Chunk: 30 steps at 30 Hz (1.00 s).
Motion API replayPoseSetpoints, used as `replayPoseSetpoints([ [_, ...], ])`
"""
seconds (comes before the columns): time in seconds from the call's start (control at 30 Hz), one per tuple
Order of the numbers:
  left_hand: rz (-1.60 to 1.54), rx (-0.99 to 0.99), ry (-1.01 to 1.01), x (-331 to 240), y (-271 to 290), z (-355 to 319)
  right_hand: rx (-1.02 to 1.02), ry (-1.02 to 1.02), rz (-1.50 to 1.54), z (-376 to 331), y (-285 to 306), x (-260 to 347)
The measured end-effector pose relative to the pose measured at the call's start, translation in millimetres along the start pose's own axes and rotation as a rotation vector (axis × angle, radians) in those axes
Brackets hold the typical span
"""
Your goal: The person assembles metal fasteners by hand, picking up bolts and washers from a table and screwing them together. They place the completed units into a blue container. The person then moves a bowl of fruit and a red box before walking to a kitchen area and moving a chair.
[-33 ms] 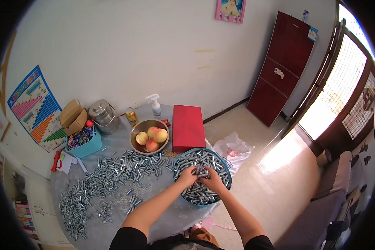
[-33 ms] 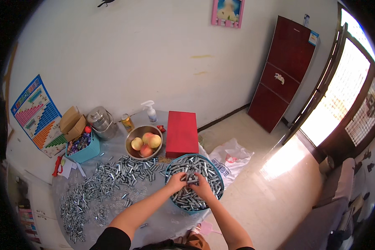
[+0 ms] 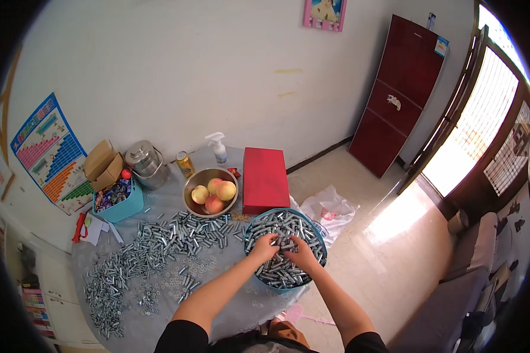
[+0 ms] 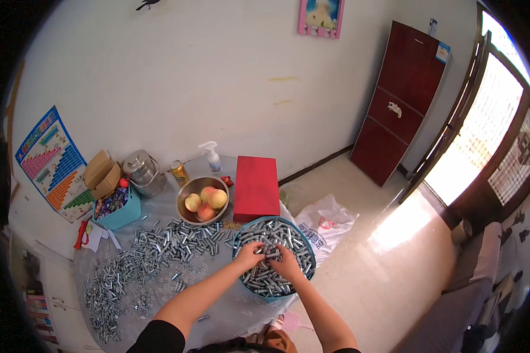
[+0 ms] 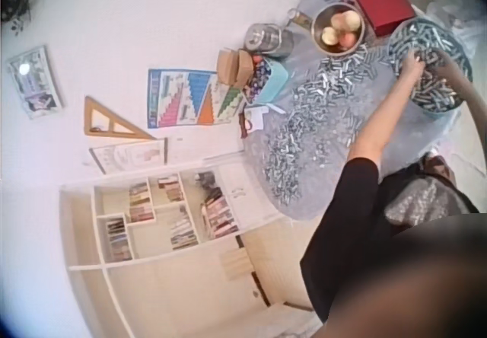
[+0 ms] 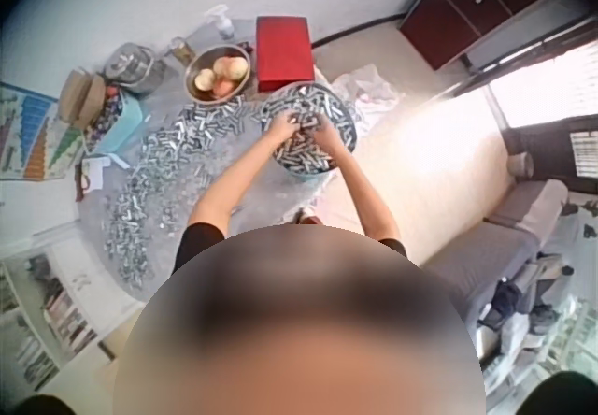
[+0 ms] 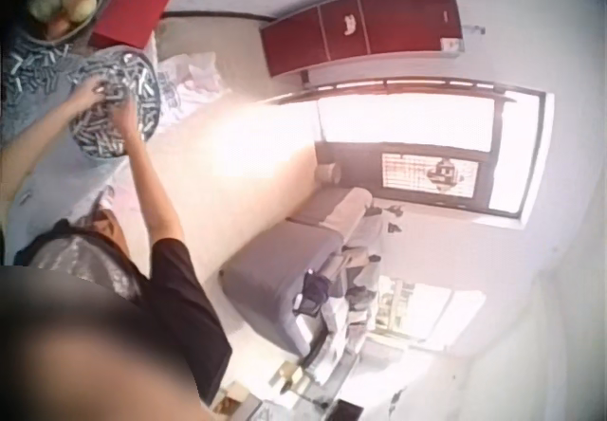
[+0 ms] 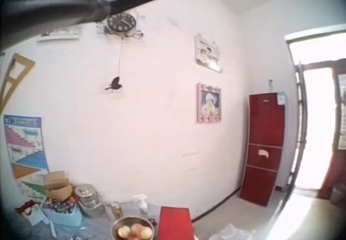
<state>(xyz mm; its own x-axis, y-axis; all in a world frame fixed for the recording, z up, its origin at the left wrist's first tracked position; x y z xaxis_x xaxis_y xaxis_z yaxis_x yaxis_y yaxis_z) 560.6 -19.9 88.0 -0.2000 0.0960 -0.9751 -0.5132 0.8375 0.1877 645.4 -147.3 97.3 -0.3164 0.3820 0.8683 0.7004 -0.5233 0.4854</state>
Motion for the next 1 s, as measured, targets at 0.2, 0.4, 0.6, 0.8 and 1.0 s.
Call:
replayPoseSetpoints([
  [0.2,0.084,-0.017,0.160,-8.9,21.7,-17.2,0.003,-0.055,0.232,-29.0,23.3,-4.7],
  [0.4,0.380,0.015,-0.341,-54.7,8.8,-55.5,-0.096,0.133,-0.078,-46.1,46.1,17.2],
  [0.6,0.732,0.027,-0.332,-56.8,-16.0,-66.1,-0.035,0.302,-0.285,-47.3,30.7,36.1],
  [0.8,0.480,-0.163,-0.342,-61.5,36.0,-83.1,-0.048,0.268,-0.193,-48.8,38.1,29.2],
  [1.0,0.463,-0.429,-0.239,-37.7,141.8,-145.9,-0.301,0.248,-0.083,-49.1,53.9,48.1],
])
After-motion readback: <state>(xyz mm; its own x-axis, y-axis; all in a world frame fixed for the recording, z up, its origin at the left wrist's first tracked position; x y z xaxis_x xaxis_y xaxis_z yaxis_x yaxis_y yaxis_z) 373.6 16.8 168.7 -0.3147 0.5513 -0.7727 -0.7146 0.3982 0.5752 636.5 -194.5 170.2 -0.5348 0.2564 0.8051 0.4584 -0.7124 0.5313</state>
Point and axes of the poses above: each hand's wrist, its own z-axis towards the middle knuckle, its own y-axis out of the back of the hand, x = y × z, the point moved 7 cm from there along z, towards the middle knuckle, and after that the axes turned 3 degrees about -z, right-handed, at the moved point
